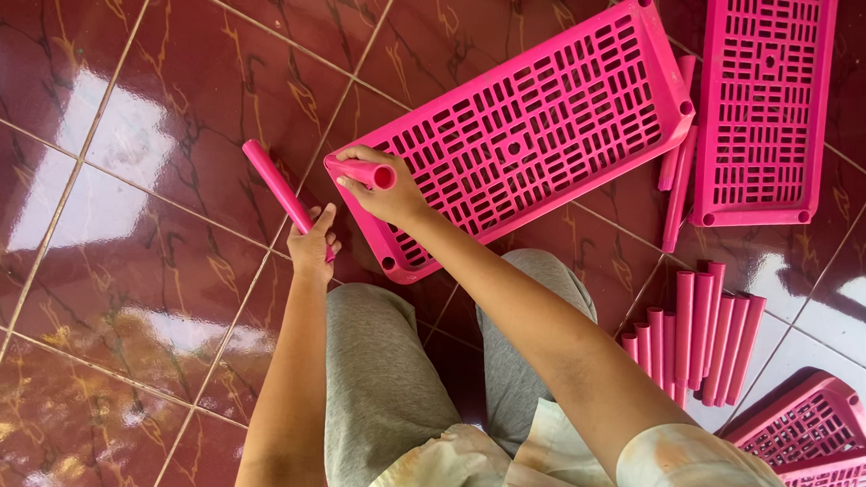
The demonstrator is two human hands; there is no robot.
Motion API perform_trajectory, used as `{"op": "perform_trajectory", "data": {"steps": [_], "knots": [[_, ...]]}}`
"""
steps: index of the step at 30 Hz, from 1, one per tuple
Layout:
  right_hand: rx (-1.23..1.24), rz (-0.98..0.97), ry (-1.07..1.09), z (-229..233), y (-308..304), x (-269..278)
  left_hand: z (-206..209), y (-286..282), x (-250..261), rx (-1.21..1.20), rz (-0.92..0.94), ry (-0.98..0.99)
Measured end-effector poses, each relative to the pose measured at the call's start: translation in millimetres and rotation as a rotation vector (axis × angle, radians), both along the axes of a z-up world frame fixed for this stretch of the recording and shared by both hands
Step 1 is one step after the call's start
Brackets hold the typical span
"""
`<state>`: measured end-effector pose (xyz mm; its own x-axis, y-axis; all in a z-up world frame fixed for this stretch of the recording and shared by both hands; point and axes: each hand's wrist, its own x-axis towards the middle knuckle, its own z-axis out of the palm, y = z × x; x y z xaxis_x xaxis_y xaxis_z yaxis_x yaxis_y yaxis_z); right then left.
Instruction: The person assembles a pink plastic shelving unit by inserting cylindrical legs into corner holes of rectangular trays and stacking additional trays on top. The person handles multiple trays and legs, aligning and securing them by hand.
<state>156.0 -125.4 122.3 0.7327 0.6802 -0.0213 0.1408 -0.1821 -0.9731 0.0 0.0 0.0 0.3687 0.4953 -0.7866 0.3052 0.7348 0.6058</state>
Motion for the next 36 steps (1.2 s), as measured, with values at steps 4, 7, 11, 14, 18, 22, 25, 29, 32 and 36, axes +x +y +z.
{"op": "perform_trajectory", "data": {"steps": [4,7,11,14,18,22,25,29,32,36], "knots": [[-0.308,0.098,-0.057,14,12,13,-1,-14,15,-0.036,-0.037,-0.052],[-0.349,0.159,-0.138,18,18,20,-5,-26,25,-0.058,-0.045,-0.037],[-0.304,0.222,-0.29,15,23,27,-13,-29,31,-0.103,-0.016,-0.05],[-0.359,0.304,-0.267,14,27,35,-16,-25,27,-0.151,-0.008,-0.088],[-0.398,0.358,-0.198,17,29,47,-19,-21,19,-0.274,0.015,-0.185],[-0.415,0.237,-0.157,18,47,38,-25,-20,17,-0.265,0.006,-0.212],[-0.553,0.228,-0.135,17,65,21,-26,-20,16,-0.195,0.016,-0.204],[-0.544,0.269,-0.173,16,65,21,-6,-18,26,0.011,0.097,-0.109],[-0.44,0.238,-0.169,13,50,29,21,-10,38,0.146,0.123,-0.09],[-0.448,0.209,-0.198,2,46,25,36,-1,54,0.248,0.007,-0.084]]}}
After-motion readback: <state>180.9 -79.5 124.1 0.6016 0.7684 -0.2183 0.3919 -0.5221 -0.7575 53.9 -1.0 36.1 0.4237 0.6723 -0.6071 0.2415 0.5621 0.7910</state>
